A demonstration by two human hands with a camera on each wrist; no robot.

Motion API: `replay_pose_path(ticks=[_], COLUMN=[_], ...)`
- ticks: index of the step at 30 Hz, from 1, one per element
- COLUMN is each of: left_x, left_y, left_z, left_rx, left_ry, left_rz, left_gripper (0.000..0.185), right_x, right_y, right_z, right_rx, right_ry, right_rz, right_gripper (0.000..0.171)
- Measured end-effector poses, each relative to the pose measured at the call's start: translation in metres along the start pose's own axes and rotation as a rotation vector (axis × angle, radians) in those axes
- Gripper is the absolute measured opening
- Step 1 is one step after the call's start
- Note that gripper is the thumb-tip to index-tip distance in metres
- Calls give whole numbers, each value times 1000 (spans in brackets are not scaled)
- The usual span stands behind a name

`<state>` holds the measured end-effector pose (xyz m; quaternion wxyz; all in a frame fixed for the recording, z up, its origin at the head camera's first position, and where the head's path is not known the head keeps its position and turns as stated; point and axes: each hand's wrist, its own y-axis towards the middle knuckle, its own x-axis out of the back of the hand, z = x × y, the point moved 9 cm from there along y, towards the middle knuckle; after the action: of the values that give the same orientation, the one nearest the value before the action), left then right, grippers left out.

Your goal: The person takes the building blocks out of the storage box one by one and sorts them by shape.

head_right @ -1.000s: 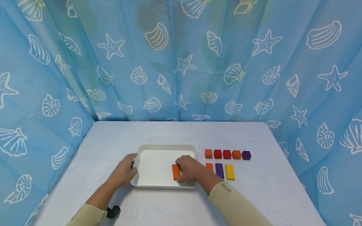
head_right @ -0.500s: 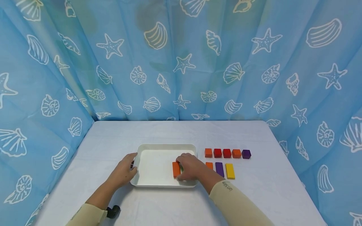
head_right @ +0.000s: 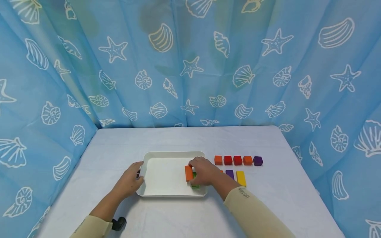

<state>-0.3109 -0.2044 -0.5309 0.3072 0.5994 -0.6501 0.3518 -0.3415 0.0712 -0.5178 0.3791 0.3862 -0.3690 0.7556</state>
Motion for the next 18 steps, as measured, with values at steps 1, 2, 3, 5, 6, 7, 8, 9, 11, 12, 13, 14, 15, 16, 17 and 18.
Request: replay_pose_path(ticks=[1, 2, 3, 5, 6, 7, 8, 9, 11, 12, 13, 14, 15, 16, 17, 18], left_x=[0, 0, 0, 0, 0, 0, 0, -1, 0, -1, 0, -1, 0, 0, 0, 0], left_y=[0, 0, 0, 0, 0, 0, 1, 1, 1, 1, 1, 1, 1, 1, 0, 0], left_z=[0, 0, 0, 0, 1, 1, 1, 1, 1, 1, 1, 1, 1, 1, 1, 2], left_rx=[0, 0, 0, 0, 1, 2, 3, 4, 5, 4, 3, 1, -1, -3, -6, -6], left_ry=[0, 1, 0, 0, -2, -3, -4, -4, -4, -4, -1, -1, -1, -1, -2, -4], left_rz=[1, 2, 3, 5, 6, 7, 8, 8, 7, 7, 7, 5, 4, 4, 2, 3], left_gripper=[64, 64, 64, 64, 64, 64, 64, 64, 64, 64, 64, 64, 64, 64, 64, 64], right_x=[1, 2, 3, 5, 6, 8, 9, 11, 14, 15, 17, 19, 20, 21, 22, 23], right_y=[-1, -1, -1, -3, -3, -4, -5, -5, -6, -7, -7, -7, -7, -7, -7, -7], right_z=[-2, -3, -6, -8, -9, -10, -11, -12, -12, -13, -13, -15, -17, -18, -20, -22], right_rx=[-12, -20, -30, -43, -48, -48, -50, -49, -43, -42, -40, -40, -39, -38, -44, -53], right_ry=[5, 13, 21, 34, 40, 40, 42, 40, 38, 37, 31, 29, 23, 19, 17, 17], right_rz=[-4, -8, -12, -18, -20, -23, -27, -29, -36, -37, -40, -43, -44, -45, -46, -48], right_gripper=[81, 81, 82, 82, 83, 83, 83, 83, 84, 84, 84, 85, 86, 86, 86, 87])
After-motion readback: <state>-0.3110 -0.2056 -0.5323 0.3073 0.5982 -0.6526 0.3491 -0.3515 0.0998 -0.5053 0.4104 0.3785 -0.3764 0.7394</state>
